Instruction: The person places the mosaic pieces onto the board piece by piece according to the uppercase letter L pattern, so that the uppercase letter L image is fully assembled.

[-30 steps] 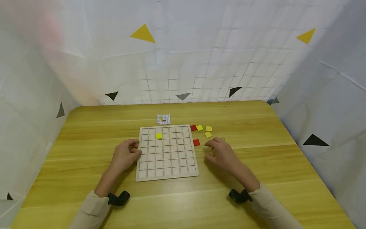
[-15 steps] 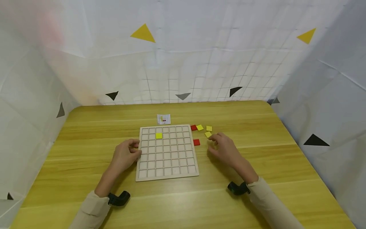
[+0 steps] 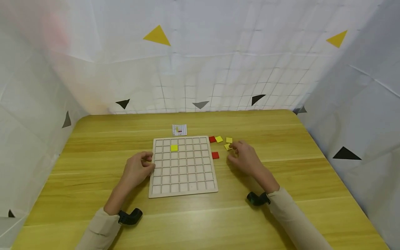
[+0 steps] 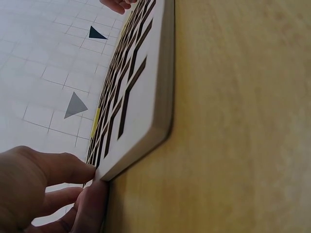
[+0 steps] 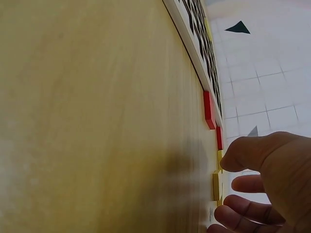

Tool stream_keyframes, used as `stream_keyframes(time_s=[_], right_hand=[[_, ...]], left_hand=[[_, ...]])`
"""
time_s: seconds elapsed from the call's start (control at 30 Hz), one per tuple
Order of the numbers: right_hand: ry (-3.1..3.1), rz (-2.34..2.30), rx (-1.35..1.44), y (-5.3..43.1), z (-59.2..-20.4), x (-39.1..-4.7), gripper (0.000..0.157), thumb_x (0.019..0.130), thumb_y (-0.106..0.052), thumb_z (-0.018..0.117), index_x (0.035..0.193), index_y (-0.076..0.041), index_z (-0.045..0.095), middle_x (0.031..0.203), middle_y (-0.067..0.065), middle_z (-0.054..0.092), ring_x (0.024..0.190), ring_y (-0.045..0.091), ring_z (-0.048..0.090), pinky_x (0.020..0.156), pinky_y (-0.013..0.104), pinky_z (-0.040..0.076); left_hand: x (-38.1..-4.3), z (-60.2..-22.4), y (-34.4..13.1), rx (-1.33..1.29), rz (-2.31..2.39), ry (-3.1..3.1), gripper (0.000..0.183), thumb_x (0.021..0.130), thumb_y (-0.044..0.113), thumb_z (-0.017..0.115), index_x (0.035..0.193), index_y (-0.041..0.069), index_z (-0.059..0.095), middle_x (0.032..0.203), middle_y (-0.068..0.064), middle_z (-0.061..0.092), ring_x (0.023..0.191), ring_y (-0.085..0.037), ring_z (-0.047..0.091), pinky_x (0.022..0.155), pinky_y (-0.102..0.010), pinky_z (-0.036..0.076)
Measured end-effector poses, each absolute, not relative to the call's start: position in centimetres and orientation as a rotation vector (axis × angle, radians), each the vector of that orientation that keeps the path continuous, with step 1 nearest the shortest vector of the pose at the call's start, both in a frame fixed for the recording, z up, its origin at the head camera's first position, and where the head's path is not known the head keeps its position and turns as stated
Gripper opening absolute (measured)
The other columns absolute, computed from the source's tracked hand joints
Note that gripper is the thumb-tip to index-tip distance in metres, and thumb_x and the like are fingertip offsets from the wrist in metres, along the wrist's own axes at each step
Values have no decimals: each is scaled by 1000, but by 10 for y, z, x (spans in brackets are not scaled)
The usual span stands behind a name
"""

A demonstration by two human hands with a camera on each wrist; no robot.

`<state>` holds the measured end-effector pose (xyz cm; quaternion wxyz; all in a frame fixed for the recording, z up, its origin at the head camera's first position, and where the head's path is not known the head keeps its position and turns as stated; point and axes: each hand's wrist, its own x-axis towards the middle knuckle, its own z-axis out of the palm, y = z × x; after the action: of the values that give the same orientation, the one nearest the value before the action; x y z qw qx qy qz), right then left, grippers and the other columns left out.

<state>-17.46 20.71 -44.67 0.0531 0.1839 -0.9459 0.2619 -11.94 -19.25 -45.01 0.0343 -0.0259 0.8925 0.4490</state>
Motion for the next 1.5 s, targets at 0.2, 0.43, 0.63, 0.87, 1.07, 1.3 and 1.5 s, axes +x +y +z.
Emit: stream_keyframes(time_s=[0.2,0.43,0.63,0.87,1.07,1.3,1.5], right_hand=[[-2902,767,524,204,-445,-180,29,86,-13,72,109,3,69,100,16,62,84,27,60,69,41,52],[-2938,683,489,200,-445,-187,32,86,-16,71,110,5,67,100,18,62,79,25,56,66,40,49],[-2983,612,470,197,-445,-192,35,87,-20,71,111,6,67,94,15,60,75,23,51,63,36,45],[-2991,594,468,195,-447,-196,33,87,-19,72,107,6,67,89,13,59,74,23,50,63,36,43],[-2998,595,459,193,-450,-200,27,88,-19,72,103,3,68,89,11,59,76,23,51,64,36,43],[-2986,626,478,192,-452,-204,22,87,-13,71,103,1,69,93,12,62,79,23,54,68,38,47],[-2955,634,497,191,-452,-204,17,86,-10,72,99,1,70,90,10,62,77,23,54,67,38,47]], left_hand=[[-120,-450,-193,-70,1373,2751,45,88,4,71,131,-4,59,111,-16,63,92,-27,67,64,-30,56],[-119,-451,-193,-76,1375,2746,44,89,4,71,131,-4,60,111,-16,63,93,-26,67,65,-30,56],[-118,-453,-193,-84,1389,2735,45,89,4,71,131,-3,60,111,-16,63,92,-25,67,63,-29,55],[-118,-453,-193,-101,1384,2734,45,89,4,71,132,-3,60,111,-15,63,92,-25,67,64,-29,55],[-119,-454,-193,-109,1392,2724,46,89,5,71,133,-1,59,112,-14,63,93,-26,67,63,-29,56],[-119,-453,-193,-102,1396,2729,45,89,5,71,133,-2,60,111,-14,63,93,-25,67,64,-29,56],[-120,-452,-193,-96,1404,2726,45,89,4,71,132,-2,60,111,-15,63,91,-24,66,62,-29,55]])
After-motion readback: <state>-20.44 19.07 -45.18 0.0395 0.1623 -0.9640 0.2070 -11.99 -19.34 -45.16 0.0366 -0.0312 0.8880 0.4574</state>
